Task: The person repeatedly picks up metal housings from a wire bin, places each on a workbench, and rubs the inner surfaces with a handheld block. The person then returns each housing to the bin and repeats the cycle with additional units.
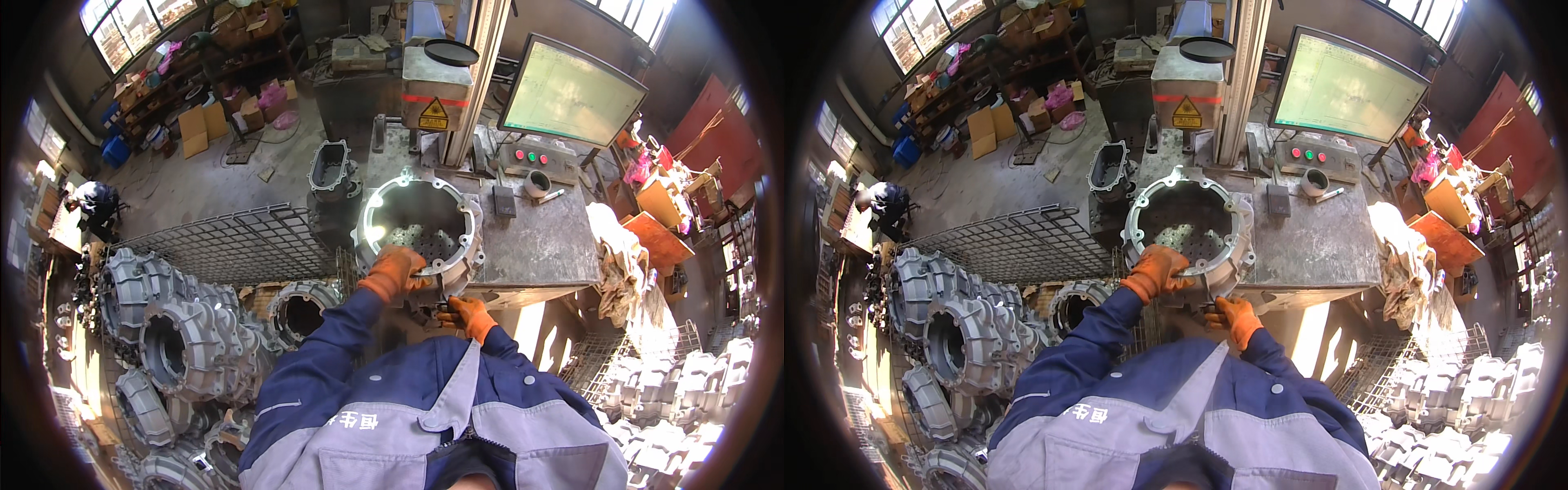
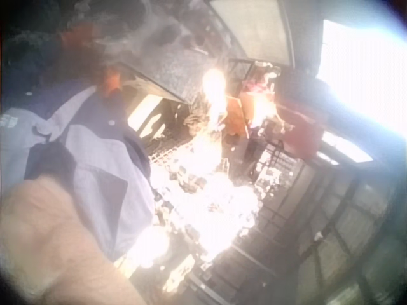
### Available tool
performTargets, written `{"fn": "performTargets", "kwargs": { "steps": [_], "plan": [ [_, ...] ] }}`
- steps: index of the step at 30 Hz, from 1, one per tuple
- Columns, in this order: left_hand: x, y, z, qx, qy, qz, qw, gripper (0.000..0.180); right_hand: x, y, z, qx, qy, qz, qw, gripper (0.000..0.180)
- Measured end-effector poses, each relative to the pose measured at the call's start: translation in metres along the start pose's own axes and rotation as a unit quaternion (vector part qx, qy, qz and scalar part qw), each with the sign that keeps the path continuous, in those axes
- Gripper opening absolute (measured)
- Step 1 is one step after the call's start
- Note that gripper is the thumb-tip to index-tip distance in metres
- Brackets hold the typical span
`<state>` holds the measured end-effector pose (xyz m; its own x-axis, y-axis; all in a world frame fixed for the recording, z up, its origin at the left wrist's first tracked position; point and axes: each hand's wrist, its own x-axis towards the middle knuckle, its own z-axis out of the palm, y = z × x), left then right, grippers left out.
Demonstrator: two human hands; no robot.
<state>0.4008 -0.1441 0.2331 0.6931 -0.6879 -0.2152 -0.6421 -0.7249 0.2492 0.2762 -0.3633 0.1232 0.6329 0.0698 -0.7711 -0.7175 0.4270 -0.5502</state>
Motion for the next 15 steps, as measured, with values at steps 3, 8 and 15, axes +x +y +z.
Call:
{"fn": "performTargets", "kwargs": {
  "steps": [3, 8, 15],
  "plan": [
    [0.001, -0.002, 0.003, -0.006, -0.004, -0.004, 1.000, 0.042, -0.006, -0.002, 0.003, -0.009, 0.008, -0.004, 1.000, 0.033],
    [0.003, -0.007, 0.012, -0.019, 0.053, 0.038, 0.998, 0.048, -0.005, -0.019, -0.006, -0.200, 0.044, -0.030, 0.978, 0.033],
    [0.007, -0.009, 0.013, -0.022, 0.029, 0.030, 0.999, 0.048, 0.012, -0.087, -0.051, -0.484, 0.339, -0.351, 0.726, 0.029]
  ]
}}
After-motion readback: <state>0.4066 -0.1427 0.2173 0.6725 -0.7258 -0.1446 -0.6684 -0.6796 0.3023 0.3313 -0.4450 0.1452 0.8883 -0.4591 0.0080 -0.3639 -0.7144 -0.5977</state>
